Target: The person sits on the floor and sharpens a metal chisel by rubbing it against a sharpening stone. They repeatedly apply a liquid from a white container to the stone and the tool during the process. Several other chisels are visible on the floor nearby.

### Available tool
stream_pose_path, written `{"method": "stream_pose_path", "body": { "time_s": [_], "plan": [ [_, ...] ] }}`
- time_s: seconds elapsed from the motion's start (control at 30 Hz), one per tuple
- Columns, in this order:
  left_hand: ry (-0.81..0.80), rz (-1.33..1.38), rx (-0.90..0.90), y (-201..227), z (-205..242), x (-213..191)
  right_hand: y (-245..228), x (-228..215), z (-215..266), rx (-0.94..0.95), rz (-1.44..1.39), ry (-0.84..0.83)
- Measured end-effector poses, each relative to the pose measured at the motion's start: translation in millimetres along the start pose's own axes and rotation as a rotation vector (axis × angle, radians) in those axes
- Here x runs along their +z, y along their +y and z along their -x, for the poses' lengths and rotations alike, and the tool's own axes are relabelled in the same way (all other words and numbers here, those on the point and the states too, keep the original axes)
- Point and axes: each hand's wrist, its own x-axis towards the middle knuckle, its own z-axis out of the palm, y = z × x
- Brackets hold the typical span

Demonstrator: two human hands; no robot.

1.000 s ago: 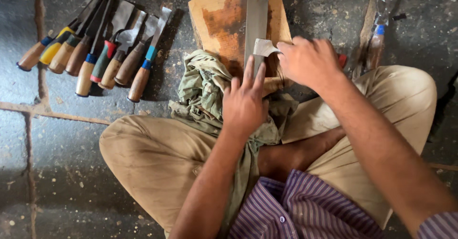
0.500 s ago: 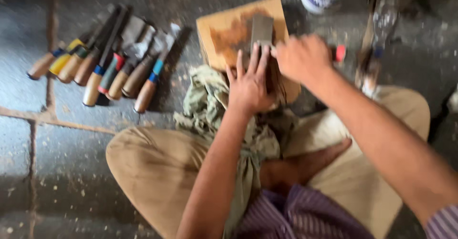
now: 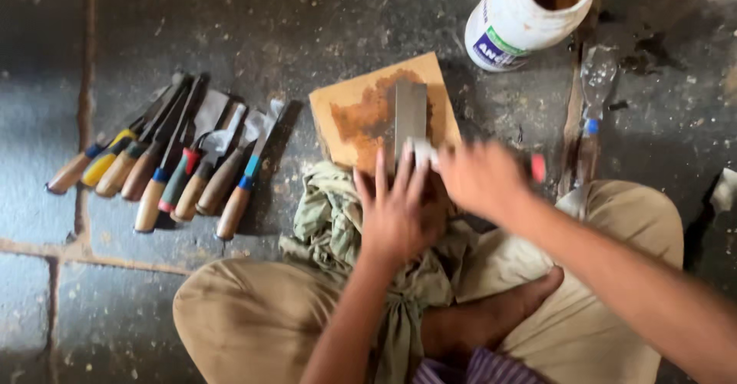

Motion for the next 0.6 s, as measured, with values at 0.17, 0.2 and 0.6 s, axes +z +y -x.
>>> {"method": "stream_pose_path", "body": {
  "time_s": [0.17,0.2,0.6],
  "plan": [
    [-0.074,-0.074,-0.023,-4.1,-19.2,13.5,13.5,-6.9,-16.0,0.01,0.09,0.133],
    [0.098,-0.118,0.013,-13.1,-45.5,16.7,25.4,-6.7,-38.8,0.039,0.042,0.048],
    [0.005,-0.111,-0.037,10.5,-7.3,8.4,8.8,-5.4,-7.2,0.002,0.02,0.112]
  ]
}}
